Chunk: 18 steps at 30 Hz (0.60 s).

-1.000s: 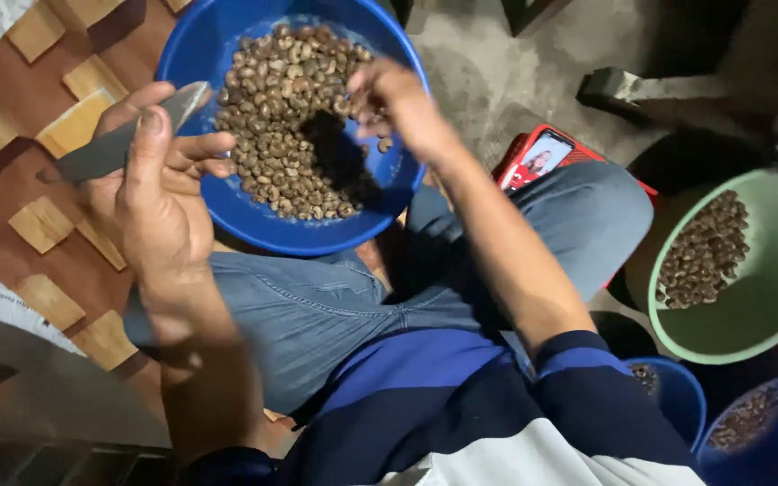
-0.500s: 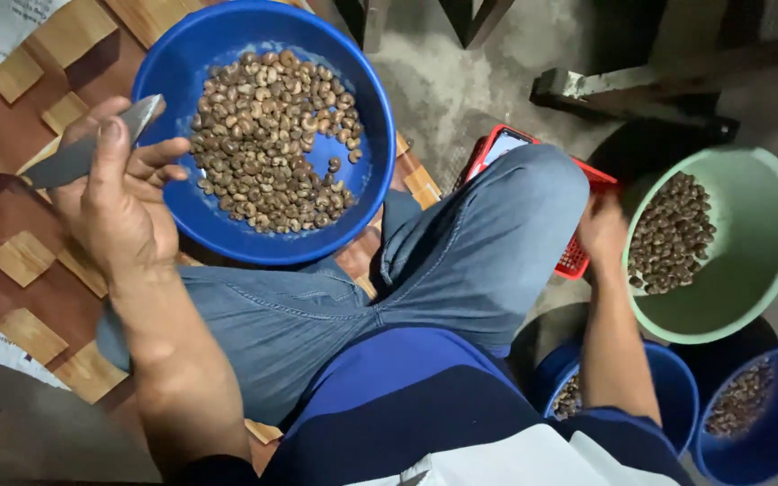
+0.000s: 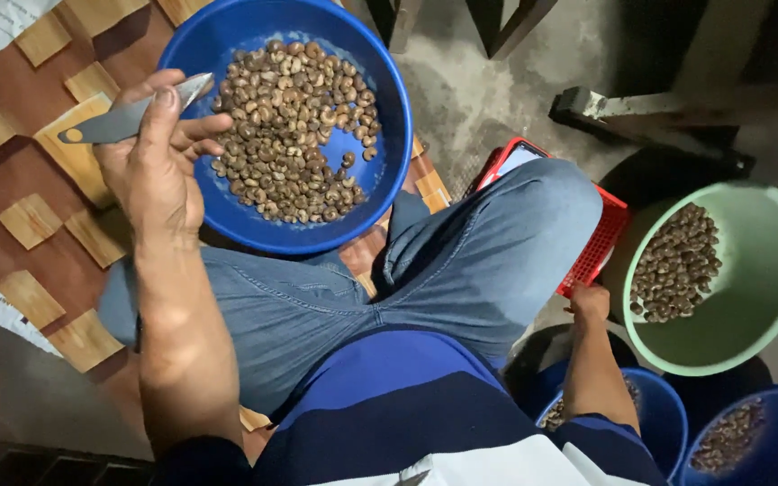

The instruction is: Manually peeling or cracking nuts one by one using a small knife while sitting on the floor.

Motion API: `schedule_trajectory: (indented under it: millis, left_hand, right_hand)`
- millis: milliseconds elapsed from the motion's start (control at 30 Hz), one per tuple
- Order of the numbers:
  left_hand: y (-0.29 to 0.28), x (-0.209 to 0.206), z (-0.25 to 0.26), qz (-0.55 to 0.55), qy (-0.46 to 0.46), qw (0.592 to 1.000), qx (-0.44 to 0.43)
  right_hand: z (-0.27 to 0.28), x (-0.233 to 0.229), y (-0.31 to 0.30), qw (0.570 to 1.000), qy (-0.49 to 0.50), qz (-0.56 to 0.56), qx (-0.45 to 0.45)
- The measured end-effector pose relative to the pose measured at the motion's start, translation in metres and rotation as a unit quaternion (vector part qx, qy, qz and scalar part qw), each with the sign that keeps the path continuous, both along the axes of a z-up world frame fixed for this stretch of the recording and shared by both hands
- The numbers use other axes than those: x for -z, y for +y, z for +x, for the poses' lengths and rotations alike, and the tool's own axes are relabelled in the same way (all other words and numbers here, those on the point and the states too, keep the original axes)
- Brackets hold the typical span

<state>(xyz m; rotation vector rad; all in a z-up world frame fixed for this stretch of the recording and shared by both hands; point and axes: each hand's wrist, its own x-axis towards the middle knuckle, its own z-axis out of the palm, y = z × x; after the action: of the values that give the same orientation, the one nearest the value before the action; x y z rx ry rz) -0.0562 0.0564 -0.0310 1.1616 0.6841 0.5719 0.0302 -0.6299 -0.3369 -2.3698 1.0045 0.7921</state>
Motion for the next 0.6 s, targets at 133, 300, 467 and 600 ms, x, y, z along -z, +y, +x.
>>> schedule_trajectory:
  millis: [133, 300, 467, 600]
  left_hand:
    - [0.0, -0.002, -0.001, 0.016, 0.0, 1.0, 0.007]
    - [0.0, -0.002, -0.001, 0.019, -0.012, 1.0, 0.016]
    - [0.0, -0.005, -0.003, 0.008, -0.008, 1.0, 0.014]
    - [0.0, -0.005, -0.004, 0.031, -0.012, 0.999, 0.015]
  right_hand:
    - [-0.017, 0.01, 0.005, 0.998, -0.022, 0.05, 0.017]
    - [-0.034, 0.006, 0.033, 0.998, -0.029, 0.063, 0.005]
    - [-0.041, 0.014, 0.021, 0.984, 0.014, -0.015, -0.179]
    - [-0.024, 0.02, 0.01, 0.867, 0.138, -0.157, -0.452]
